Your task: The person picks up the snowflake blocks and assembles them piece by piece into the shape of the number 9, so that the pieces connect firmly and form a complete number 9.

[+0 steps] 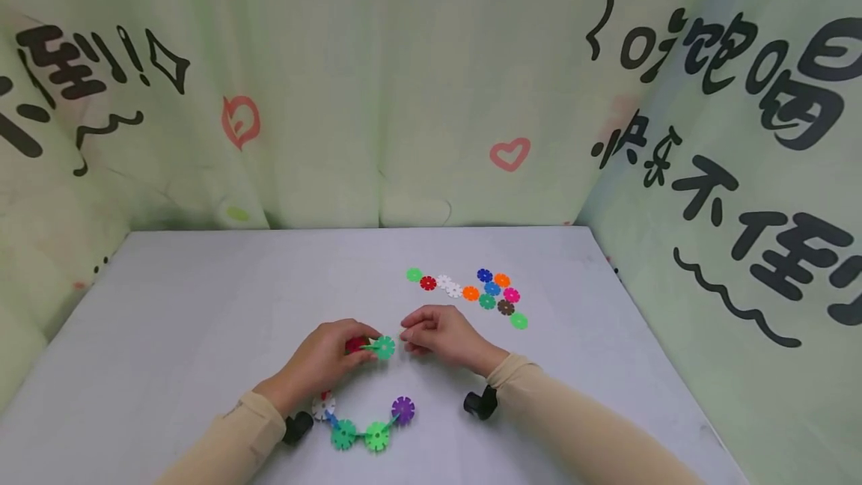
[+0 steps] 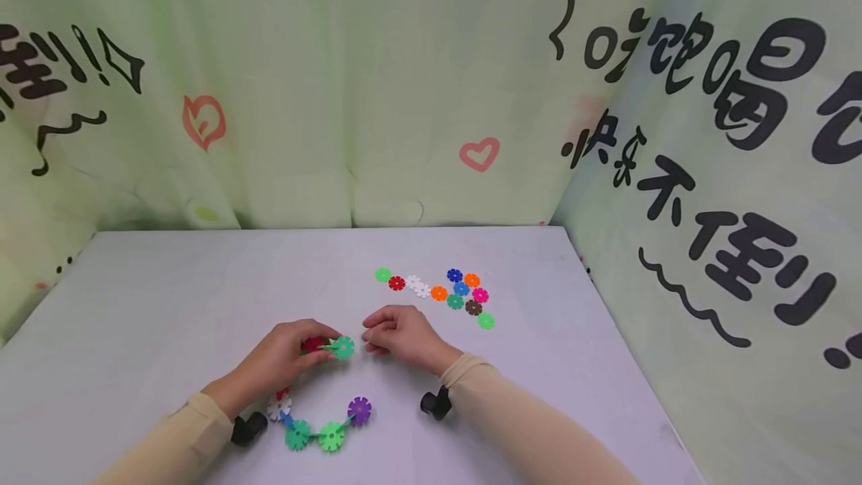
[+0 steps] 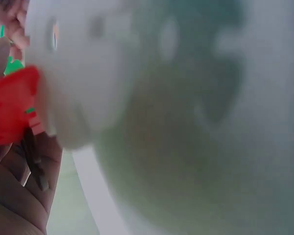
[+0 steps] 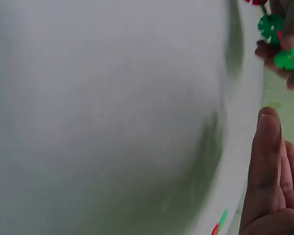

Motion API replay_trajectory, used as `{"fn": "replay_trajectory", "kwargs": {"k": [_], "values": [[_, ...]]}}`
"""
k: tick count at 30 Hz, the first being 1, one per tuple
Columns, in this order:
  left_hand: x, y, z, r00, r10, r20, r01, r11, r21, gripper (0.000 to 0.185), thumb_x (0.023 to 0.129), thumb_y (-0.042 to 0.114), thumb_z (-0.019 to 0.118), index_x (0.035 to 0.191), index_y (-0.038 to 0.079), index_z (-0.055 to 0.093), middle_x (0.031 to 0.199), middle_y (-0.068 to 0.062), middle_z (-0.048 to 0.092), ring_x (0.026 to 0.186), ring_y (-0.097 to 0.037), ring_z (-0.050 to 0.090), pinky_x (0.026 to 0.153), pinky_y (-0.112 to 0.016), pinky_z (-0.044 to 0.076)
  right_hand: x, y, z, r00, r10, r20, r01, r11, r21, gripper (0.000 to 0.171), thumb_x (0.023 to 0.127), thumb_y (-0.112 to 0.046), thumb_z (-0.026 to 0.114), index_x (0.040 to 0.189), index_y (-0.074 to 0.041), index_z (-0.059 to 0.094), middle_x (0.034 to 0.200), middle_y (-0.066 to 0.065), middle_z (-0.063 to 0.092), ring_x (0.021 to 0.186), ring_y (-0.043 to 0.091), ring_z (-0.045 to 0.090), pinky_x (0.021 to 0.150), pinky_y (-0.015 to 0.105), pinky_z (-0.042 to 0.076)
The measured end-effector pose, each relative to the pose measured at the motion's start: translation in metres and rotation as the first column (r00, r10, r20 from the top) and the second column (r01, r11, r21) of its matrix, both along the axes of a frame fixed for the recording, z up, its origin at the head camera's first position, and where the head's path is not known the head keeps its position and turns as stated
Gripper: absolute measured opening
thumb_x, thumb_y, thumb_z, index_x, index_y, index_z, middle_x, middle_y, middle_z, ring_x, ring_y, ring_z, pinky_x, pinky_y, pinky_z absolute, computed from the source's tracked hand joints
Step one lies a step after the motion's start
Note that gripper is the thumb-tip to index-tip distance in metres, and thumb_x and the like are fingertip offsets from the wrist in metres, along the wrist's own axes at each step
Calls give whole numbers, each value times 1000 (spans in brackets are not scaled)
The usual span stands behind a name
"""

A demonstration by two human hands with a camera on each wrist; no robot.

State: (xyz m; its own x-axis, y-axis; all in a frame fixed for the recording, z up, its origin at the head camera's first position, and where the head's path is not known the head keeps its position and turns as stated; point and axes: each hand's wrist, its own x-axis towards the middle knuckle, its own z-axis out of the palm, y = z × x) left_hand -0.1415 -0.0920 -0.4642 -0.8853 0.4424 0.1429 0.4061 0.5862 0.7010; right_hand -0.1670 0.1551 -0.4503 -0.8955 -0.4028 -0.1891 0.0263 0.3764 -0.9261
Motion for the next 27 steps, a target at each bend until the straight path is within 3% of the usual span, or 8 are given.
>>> {"fn": "replay_trajectory", "kwargs": {"k": [2,6,11,21,27], "values": [[0,-1,0,1000,3,10,-3,1000,3,27,84,18,82,110,20,75,101,12,68,85,-5,59,80,-30,53,-8,9,-1,997,-23,-75,31,994,108,20,93,-8,70,112,0,68,92,4,70,84,21,69,75,30,57],[1,-2,0,1000,4,29,-5,1000,26,28,83,16,82,110,19,75,101,13,68,86,-6,60,80,-29,53,-25,24,-2,975,-50,-218,113,951,289,20,91,-7,71,112,-6,69,96,-1,68,87,17,65,78,30,56],[1,-3,-2,998,5,59,-8,999,48,28,84,13,81,111,18,74,103,12,68,89,-6,61,82,-29,53,-41,35,-6,956,-34,-291,160,893,420,25,91,-11,72,116,-11,68,106,-3,66,93,16,64,85,33,54],[1,-4,-2,998,7,61,-10,999,46,28,85,13,80,112,19,74,104,11,68,90,-7,61,82,-31,53,-55,48,-6,898,-55,-436,306,790,532,34,89,-8,72,122,-7,68,105,5,66,77,18,54,74,33,51],[1,-5,-1,998,2,69,-5,999,44,28,86,13,80,113,19,74,105,12,68,93,-7,62,85,-32,53,-59,48,-10,899,-44,-437,312,764,565,33,88,-9,74,120,-6,69,105,6,68,74,18,53,71,33,50]]}}
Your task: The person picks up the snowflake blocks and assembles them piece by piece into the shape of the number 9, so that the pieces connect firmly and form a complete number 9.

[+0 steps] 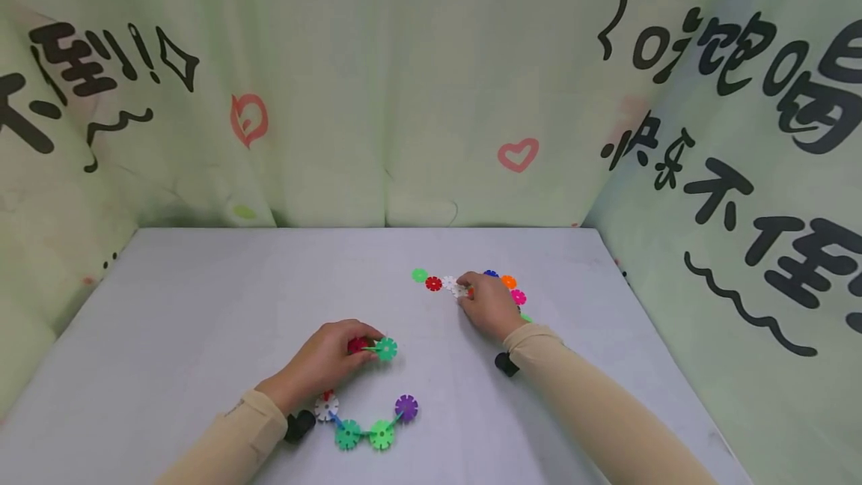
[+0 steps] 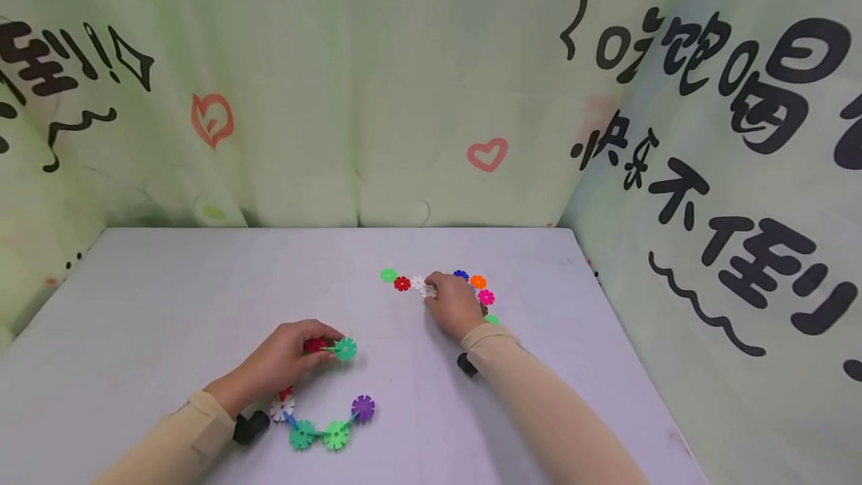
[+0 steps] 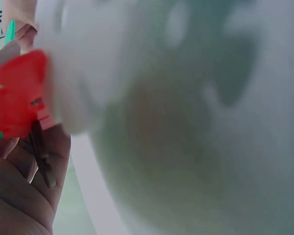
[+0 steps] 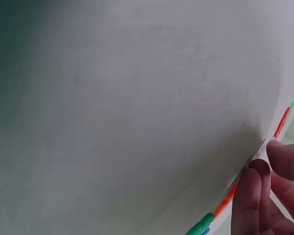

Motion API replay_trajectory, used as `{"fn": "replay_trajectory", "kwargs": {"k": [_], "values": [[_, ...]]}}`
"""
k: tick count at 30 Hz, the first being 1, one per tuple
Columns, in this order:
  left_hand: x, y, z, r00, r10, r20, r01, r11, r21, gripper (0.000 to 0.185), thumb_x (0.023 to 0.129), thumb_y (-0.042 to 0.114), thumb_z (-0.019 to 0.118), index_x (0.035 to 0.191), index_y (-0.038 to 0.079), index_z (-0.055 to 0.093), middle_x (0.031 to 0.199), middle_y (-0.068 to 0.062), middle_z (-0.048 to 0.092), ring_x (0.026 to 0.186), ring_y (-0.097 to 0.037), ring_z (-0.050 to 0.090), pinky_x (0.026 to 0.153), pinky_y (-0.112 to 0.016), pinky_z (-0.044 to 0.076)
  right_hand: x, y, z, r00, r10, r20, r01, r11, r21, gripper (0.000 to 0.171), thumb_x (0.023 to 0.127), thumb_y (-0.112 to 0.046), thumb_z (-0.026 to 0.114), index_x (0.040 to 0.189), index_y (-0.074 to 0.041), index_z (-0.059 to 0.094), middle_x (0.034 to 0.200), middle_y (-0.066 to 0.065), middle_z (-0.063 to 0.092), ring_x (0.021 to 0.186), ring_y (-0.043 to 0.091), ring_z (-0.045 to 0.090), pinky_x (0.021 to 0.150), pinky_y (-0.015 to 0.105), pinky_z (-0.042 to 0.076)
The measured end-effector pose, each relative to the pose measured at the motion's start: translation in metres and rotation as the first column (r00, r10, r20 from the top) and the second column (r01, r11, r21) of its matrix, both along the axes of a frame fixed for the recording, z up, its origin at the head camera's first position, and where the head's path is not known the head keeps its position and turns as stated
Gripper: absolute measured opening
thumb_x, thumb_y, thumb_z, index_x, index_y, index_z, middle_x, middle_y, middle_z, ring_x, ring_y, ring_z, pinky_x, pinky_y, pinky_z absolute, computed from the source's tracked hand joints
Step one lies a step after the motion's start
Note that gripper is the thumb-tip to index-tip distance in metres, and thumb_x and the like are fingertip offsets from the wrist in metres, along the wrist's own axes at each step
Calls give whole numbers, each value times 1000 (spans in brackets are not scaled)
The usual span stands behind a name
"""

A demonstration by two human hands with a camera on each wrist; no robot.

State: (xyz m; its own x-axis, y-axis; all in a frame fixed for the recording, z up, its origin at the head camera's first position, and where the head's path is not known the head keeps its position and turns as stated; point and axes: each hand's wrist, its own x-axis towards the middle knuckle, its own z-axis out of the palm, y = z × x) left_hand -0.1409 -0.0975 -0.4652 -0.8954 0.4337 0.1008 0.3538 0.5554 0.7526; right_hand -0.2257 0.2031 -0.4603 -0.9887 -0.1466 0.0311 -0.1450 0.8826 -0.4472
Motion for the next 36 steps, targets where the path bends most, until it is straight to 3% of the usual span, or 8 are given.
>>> {"fn": "replay_trajectory", "kwargs": {"k": [5,11,16,20,24,28,36], "values": [[1,1,1,1000,2,-1,-2,1000,5,28,85,13,80,112,19,74,105,11,68,94,-8,63,85,-33,53,0,0,0,1000,5,-5,-5,1000,21,31,87,-8,76,117,-6,70,106,6,66,89,21,57,80,34,52],[1,1,1,1000,-2,3,2,1000,8,29,85,13,80,113,19,73,105,12,68,93,-7,62,85,-32,53,7,-1,4,999,35,7,-35,999,-18,18,88,-9,74,106,-9,71,84,-1,59,79,18,54,71,32,49],[0,2,1,1000,5,10,-5,1000,2,28,86,13,80,113,19,73,105,11,68,92,-7,61,85,-32,53,37,-17,13,987,161,-13,-161,980,-117,9,89,-10,74,97,-12,70,80,-8,62,73,12,57,67,27,51],[-1,1,2,1000,25,12,-25,1000,-6,29,86,14,80,113,19,73,107,10,68,93,-8,60,87,-35,52,65,-35,17,956,291,-45,-294,941,-165,11,87,-13,77,93,-15,68,77,-12,62,71,6,58,65,24,52],[-2,1,3,999,42,19,-42,999,-2,31,86,14,80,115,20,73,109,10,67,94,-9,58,89,-37,51,81,-51,17,930,358,-85,-368,902,-225,12,87,-13,78,89,-18,68,77,-14,63,70,3,59,65,23,52],[-3,2,3,999,42,17,-43,999,9,33,87,14,79,118,19,71,112,9,66,94,-11,57,89,-37,51,85,-61,14,921,371,-117,-389,884,-259,11,88,-14,78,88,-18,68,77,-15,64,69,1,59,65,21,52],[-4,2,4,1000,22,2,-22,999,30,37,86,13,80,122,17,70,100,11,63,85,-12,55,80,-31,51,87,-66,14,915,354,-192,-393,889,-233,12,86,-13,80,86,-16,69,76,-11,65,67,-1,59,63,19,51]]}}
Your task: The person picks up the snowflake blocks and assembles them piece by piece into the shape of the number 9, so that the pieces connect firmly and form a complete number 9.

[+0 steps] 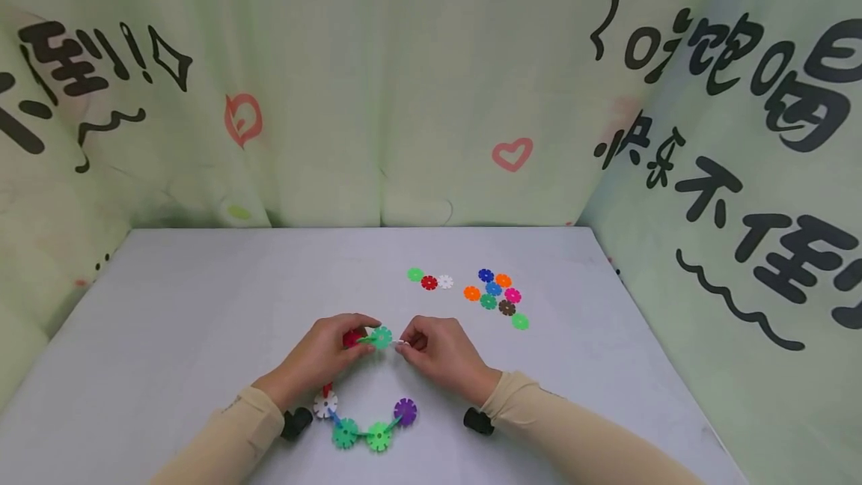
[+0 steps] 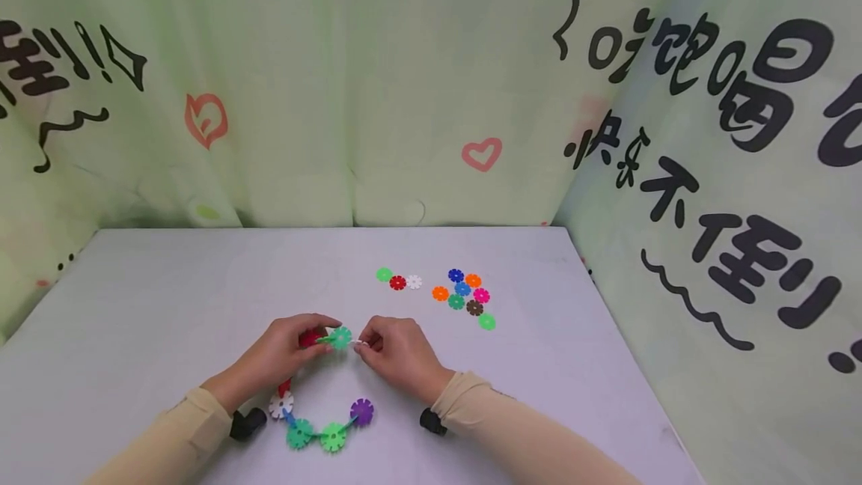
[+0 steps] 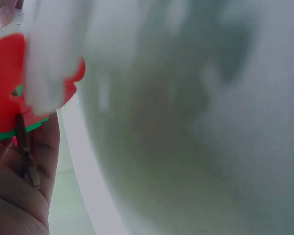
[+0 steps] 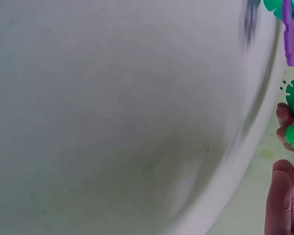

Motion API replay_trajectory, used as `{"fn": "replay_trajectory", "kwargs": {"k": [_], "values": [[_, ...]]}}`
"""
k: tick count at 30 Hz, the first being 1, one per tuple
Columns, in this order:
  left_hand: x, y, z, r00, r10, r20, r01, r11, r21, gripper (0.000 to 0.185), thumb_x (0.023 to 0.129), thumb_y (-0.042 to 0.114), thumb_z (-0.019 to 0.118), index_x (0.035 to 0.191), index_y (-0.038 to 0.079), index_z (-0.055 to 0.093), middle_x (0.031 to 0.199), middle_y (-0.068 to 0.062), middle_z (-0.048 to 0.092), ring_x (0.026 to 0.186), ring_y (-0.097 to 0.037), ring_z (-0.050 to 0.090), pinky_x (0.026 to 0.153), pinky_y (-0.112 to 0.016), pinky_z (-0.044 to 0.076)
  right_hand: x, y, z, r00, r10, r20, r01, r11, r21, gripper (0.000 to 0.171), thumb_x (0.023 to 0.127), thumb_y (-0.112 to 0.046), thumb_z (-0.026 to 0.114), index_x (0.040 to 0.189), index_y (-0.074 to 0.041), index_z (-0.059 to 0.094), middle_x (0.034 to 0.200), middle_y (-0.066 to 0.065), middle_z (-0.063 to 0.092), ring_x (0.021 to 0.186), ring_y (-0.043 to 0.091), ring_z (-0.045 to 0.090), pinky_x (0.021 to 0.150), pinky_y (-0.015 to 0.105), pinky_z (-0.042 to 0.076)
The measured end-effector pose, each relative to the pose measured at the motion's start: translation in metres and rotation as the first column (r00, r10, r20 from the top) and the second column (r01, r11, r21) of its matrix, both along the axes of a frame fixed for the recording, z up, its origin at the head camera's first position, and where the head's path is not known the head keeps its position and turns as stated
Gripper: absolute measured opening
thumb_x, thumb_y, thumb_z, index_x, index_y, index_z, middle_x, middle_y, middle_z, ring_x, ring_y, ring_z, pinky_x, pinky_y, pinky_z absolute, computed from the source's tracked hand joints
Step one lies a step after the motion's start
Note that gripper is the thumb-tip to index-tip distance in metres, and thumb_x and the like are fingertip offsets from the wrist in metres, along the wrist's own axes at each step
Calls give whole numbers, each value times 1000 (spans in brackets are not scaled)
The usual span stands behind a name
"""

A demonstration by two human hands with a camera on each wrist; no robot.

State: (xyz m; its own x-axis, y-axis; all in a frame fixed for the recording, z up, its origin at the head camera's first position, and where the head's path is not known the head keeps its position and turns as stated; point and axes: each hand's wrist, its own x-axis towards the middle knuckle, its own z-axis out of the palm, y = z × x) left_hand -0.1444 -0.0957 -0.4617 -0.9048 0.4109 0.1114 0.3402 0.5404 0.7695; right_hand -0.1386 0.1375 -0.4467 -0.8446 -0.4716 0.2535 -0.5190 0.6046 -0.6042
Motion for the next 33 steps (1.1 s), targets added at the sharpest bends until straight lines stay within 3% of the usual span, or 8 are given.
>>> {"fn": "replay_trajectory", "kwargs": {"k": [10,18,25,33], "values": [[1,3,2,999,44,15,-44,999,-5,36,84,15,82,118,19,71,104,11,65,89,-11,56,84,-32,53,-1,-4,-2,993,28,-116,-24,999,32,11,85,-11,80,86,-14,69,78,-8,66,68,-1,60,64,15,50],[1,3,2,998,68,4,-68,998,6,36,83,17,83,118,17,71,98,11,64,86,-11,56,81,-32,52,1,-4,-1,997,54,-49,-56,998,-38,10,87,-4,77,95,-8,73,89,0,70,76,3,65,71,18,53],[1,3,1,998,49,-35,-48,999,18,36,83,15,82,117,11,73,106,6,69,93,-12,61,87,-36,53,1,-4,0,1000,5,-15,-6,996,-94,9,84,-5,80,89,-10,75,82,-5,70,71,0,64,66,19,54],[2,6,3,995,45,-84,-44,999,13,33,82,12,82,114,7,74,105,2,71,91,-12,63,83,-34,54,-1,-7,-2,994,38,-102,-47,996,-82,8,83,-3,80,88,-9,75,80,-4,69,68,-1,62,63,15,51]]}}
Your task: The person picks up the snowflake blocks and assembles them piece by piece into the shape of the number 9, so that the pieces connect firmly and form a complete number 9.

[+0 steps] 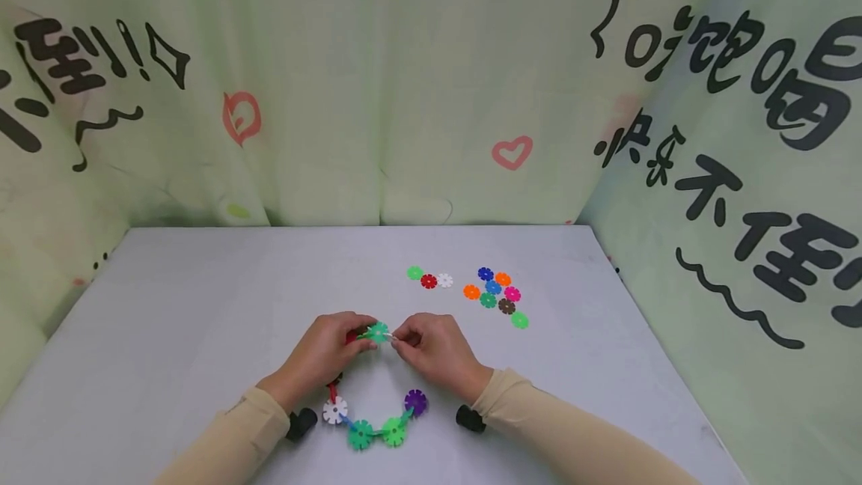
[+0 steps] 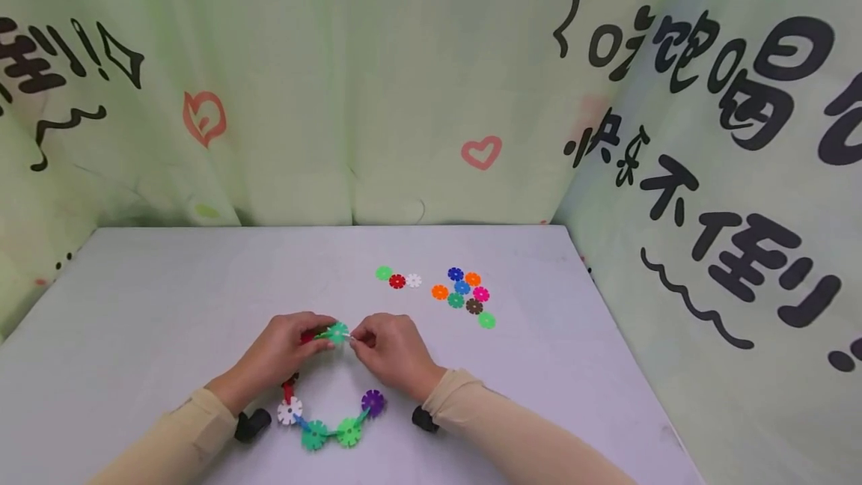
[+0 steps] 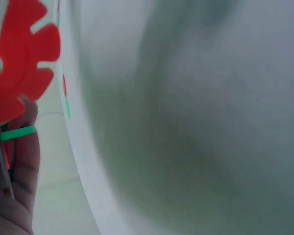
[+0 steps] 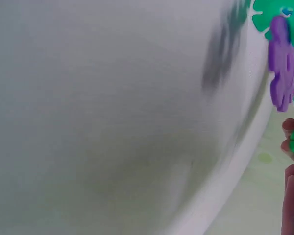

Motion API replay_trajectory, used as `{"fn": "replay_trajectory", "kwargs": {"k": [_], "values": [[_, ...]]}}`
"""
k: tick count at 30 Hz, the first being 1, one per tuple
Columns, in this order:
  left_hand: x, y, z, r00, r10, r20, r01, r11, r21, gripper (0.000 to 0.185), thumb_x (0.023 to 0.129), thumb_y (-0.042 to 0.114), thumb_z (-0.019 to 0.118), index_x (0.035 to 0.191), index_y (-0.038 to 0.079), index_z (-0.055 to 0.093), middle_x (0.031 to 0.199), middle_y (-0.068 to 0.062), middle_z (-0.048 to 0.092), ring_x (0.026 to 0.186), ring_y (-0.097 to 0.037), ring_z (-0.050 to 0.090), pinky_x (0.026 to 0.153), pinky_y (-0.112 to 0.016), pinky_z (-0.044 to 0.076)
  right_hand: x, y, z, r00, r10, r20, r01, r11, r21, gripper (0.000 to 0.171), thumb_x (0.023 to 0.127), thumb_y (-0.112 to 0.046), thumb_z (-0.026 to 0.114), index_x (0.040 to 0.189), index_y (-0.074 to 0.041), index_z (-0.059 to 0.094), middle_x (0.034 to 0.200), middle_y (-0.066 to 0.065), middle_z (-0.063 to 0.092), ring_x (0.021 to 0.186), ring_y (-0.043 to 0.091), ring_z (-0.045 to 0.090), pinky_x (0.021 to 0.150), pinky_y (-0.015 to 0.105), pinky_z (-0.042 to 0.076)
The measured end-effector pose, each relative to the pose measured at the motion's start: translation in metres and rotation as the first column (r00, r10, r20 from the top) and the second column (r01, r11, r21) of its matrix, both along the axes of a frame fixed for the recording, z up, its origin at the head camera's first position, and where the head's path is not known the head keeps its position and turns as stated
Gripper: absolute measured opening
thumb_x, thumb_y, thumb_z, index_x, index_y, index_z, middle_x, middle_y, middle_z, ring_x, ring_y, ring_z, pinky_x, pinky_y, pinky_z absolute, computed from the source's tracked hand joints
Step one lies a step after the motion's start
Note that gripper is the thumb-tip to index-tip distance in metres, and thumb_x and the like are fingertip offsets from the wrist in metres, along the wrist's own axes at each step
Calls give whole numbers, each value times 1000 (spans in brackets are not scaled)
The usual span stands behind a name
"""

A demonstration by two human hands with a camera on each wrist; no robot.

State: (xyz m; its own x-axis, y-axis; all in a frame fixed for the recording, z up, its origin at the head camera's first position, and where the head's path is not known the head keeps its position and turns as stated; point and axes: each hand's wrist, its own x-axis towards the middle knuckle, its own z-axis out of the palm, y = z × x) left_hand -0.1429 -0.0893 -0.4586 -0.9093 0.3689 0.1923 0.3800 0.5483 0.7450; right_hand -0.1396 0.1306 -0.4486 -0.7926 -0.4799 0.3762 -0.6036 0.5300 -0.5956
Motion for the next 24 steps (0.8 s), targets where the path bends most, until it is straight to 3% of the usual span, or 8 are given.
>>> {"fn": "replay_trajectory", "kwargs": {"k": [3,7,11,14,17,20,24], "values": [[0,1,1,1000,2,14,-2,1000,-18,33,81,11,83,112,9,74,99,5,69,86,-11,61,80,-32,54,-1,0,1,999,26,18,-27,1000,13,7,84,-4,79,87,-9,75,80,-4,69,68,-1,62,63,15,51],[1,1,1,999,-1,45,3,999,-45,32,82,12,83,111,14,72,91,11,64,80,-9,57,75,-29,52,-4,5,0,990,73,120,-75,997,9,9,86,-5,79,92,-10,73,86,-2,70,73,-1,63,67,18,53],[0,1,0,998,13,64,-9,998,-57,32,83,14,83,112,17,71,90,12,62,80,-9,56,76,-30,52,-11,16,1,966,105,238,-119,992,41,20,85,-8,81,102,-9,71,97,0,70,79,1,66,72,21,55],[0,-1,-1,995,41,92,-35,998,-61,33,83,16,83,114,19,71,93,12,63,84,-9,57,80,-33,52,-22,28,1,954,36,298,-68,993,98,22,85,-9,81,104,-10,71,99,-1,69,81,3,65,73,22,55],[0,-3,-2,991,68,114,-61,996,-62,35,83,17,83,116,21,71,97,13,65,88,-9,58,83,-34,52,-36,41,-2,942,-108,316,61,986,156,17,87,-11,78,102,-13,71,98,-5,68,82,6,64,73,25,54],[1,-4,-3,990,71,121,-64,996,-59,35,84,17,82,117,22,71,98,12,65,91,-9,59,84,-35,52,-52,50,-5,913,-235,333,185,967,176,16,89,-12,75,104,-14,71,99,-7,67,83,9,64,75,28,54],[1,-3,-3,992,57,116,-51,997,-54,34,85,18,81,117,21,70,99,11,66,91,-9,59,84,-36,52,-68,56,-8,893,-312,323,261,946,192,19,90,-12,73,109,-12,71,105,-4,68,84,12,63,78,31,55]]}}
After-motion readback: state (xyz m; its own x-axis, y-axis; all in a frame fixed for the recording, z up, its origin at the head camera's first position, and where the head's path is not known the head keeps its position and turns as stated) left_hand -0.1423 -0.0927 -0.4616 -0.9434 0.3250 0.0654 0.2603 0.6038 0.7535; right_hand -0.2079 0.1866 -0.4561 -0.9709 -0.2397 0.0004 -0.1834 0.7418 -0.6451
